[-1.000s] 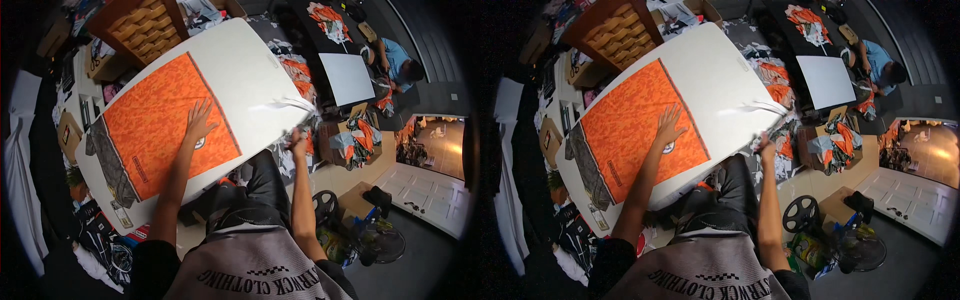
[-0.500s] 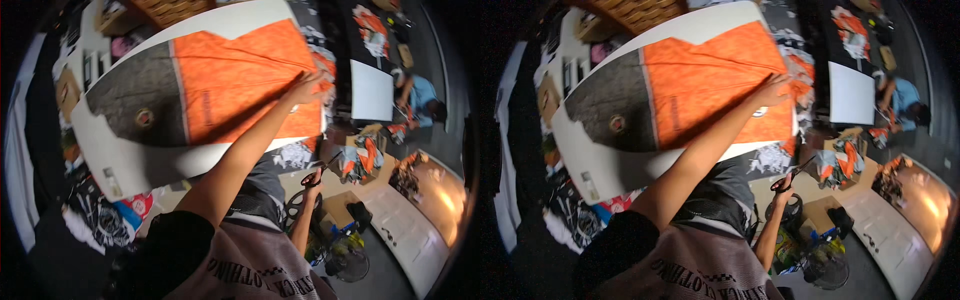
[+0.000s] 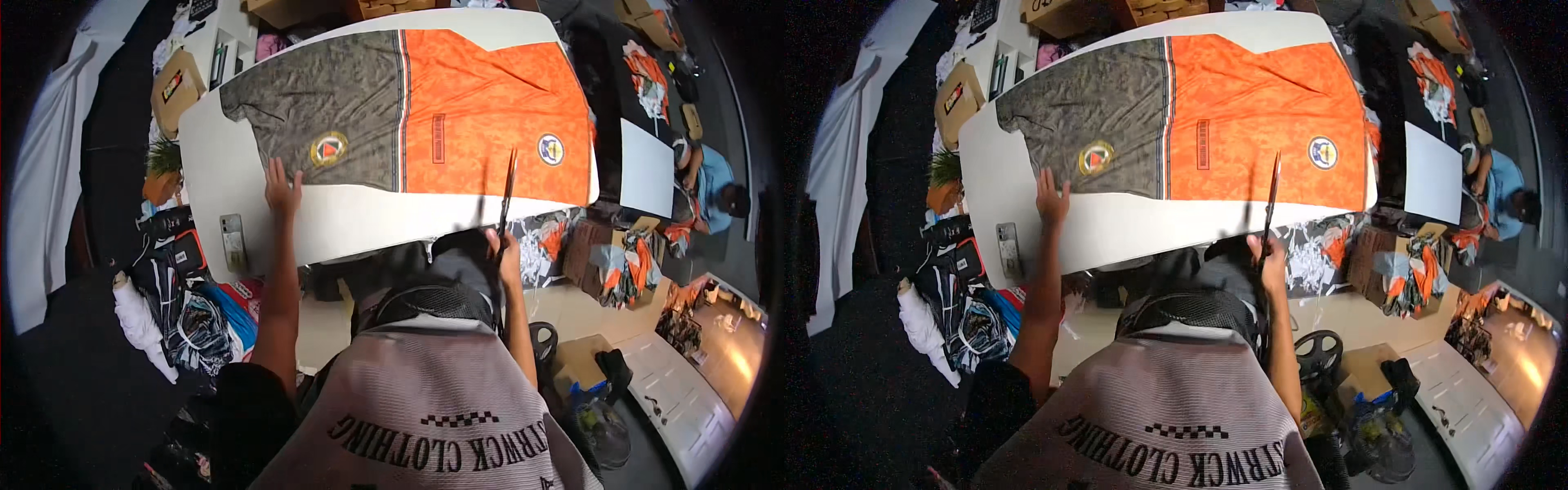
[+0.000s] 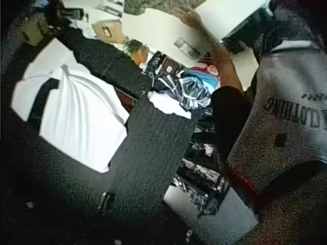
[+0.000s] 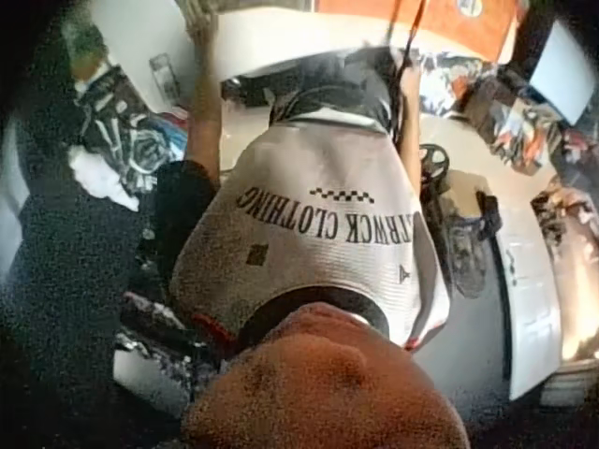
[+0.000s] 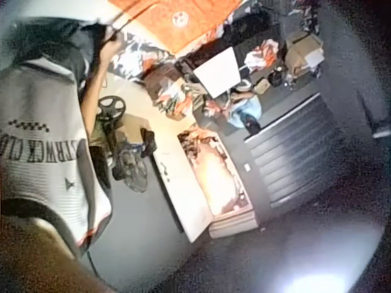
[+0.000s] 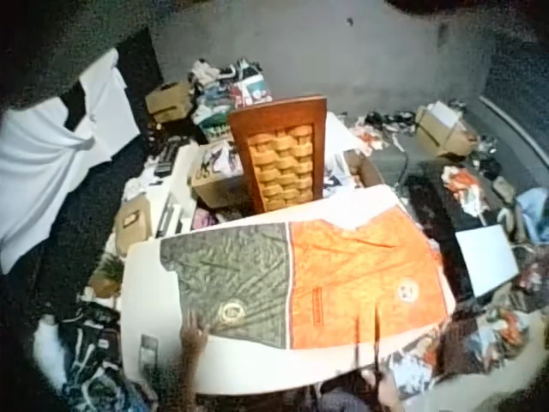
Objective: Trimming fabric along the edges of a template using scissors on a work surface.
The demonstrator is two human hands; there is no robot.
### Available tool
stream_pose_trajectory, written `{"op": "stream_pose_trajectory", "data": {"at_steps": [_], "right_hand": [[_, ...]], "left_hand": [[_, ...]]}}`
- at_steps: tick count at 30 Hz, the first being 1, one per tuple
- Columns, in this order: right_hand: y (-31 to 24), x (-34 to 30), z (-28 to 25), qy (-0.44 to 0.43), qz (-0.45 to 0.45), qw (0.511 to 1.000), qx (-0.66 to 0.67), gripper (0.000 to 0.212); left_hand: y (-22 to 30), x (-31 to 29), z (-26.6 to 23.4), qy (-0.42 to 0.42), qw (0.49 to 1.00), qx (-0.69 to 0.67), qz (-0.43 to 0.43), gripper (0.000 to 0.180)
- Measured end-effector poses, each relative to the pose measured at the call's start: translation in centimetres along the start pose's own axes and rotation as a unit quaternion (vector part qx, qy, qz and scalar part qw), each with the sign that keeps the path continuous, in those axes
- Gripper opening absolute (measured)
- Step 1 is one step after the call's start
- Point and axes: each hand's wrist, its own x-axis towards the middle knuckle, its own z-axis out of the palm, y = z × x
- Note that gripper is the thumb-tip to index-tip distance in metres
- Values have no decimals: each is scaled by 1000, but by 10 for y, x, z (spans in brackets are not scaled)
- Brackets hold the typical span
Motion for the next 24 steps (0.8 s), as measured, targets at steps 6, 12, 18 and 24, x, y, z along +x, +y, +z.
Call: {"op": "stream_pose_trajectory", "data": {"at_steps": [6,12,18,24], "right_hand": [[17,-50,48,64,34,995,72,38],[16,-23,32,206,-75,972,87,38],[-10,46,-51,438,-117,883,-126,28],[30,141,-128,516,-120,828,-187,31]], "left_hand": [[27,-99,-27,-58,992,5,-108,79],[-13,-156,-33,-93,976,8,-195,72],[-86,-108,-44,-122,975,-113,-150,48],[-50,-34,-51,56,994,-89,-37,51]]}}
